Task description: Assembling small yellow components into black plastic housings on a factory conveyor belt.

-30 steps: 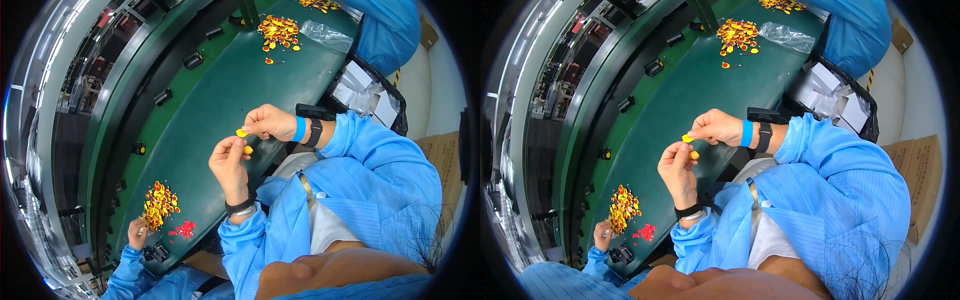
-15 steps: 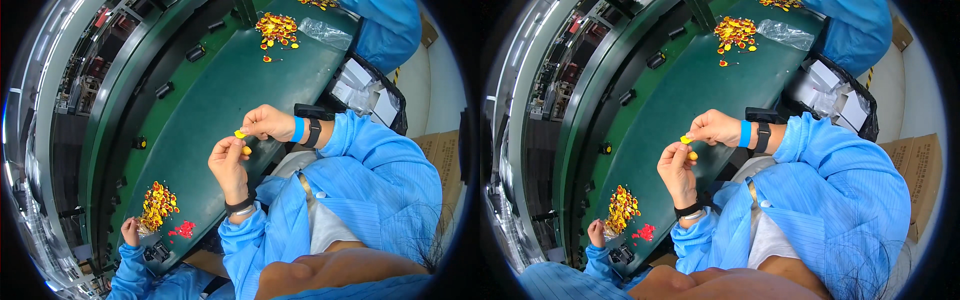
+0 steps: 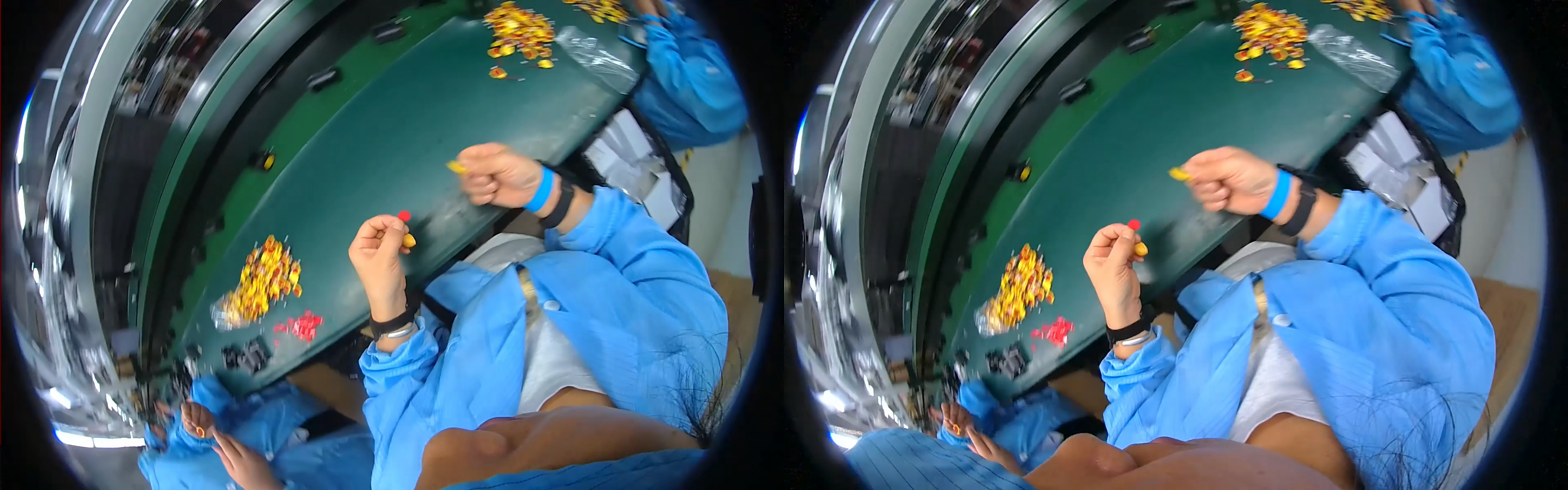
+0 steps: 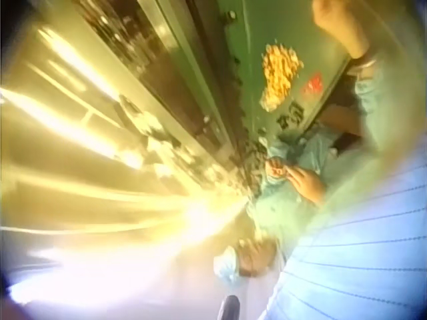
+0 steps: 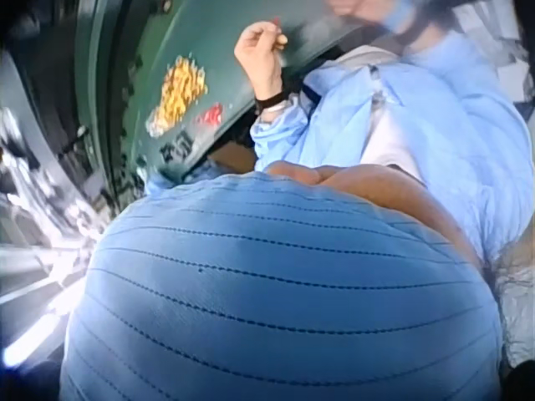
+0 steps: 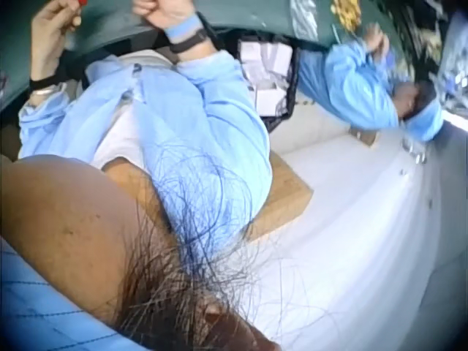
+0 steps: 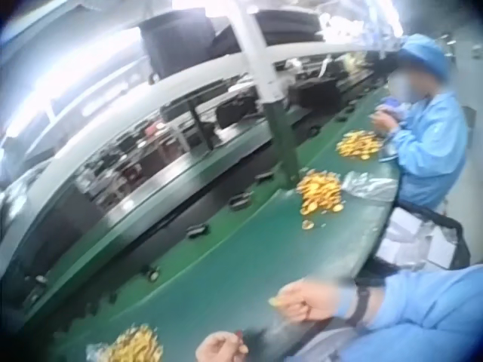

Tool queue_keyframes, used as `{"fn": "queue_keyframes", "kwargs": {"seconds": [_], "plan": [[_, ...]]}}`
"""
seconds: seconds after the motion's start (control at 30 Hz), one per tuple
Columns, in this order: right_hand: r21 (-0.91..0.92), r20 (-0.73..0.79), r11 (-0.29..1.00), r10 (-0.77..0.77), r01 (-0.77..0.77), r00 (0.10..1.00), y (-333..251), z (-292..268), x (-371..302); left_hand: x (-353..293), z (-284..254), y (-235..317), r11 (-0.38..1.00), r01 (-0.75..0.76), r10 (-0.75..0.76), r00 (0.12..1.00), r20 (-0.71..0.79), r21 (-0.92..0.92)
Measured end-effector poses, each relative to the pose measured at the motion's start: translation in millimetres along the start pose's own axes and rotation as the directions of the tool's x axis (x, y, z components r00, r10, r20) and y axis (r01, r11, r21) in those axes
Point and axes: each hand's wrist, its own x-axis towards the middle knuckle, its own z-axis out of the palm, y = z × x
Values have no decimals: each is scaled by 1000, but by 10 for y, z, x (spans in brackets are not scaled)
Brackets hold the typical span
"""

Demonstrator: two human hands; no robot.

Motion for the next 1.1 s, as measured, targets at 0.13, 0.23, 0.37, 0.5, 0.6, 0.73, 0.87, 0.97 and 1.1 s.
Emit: {"fn": "queue_keyframes", "kwargs": {"seconds": [0.13,0.23,0.37,0.5,0.6,0.73,0.87,0.97,1.1], "plan": [[-64,-77,998,-23,18,997,-81,-102,-109,-198,-594,48,947,-142,228,929,-292,289],[-94,-93,995,15,-24,996,-96,-152,-87,-359,-1149,126,693,-74,501,765,-406,717],[-116,-103,993,11,-23,995,-80,-226,-72,-444,-1608,160,198,283,650,679,-342,938],[-156,-140,988,-8,-14,990,-73,-192,-52,-476,-1718,191,202,304,608,706,-362,931],[-166,-171,986,-28,-1,985,-51,-183,-59,-521,-1767,174,252,261,557,748,-360,932],[-182,-141,983,-10,-15,990,-66,-196,-10,-740,-1844,173,93,312,555,772,-309,946],[-206,-138,978,-4,-25,990,-27,-197,16,-734,-1874,1,-219,191,471,880,-68,957],[-197,-157,980,-14,-18,988,-2,-245,-48,-689,-1827,22,-172,183,416,904,-97,968],[-187,-167,982,-15,-17,986,-58,-177,-71,-907,-1849,160,-27,166,420,897,-140,986]]}}
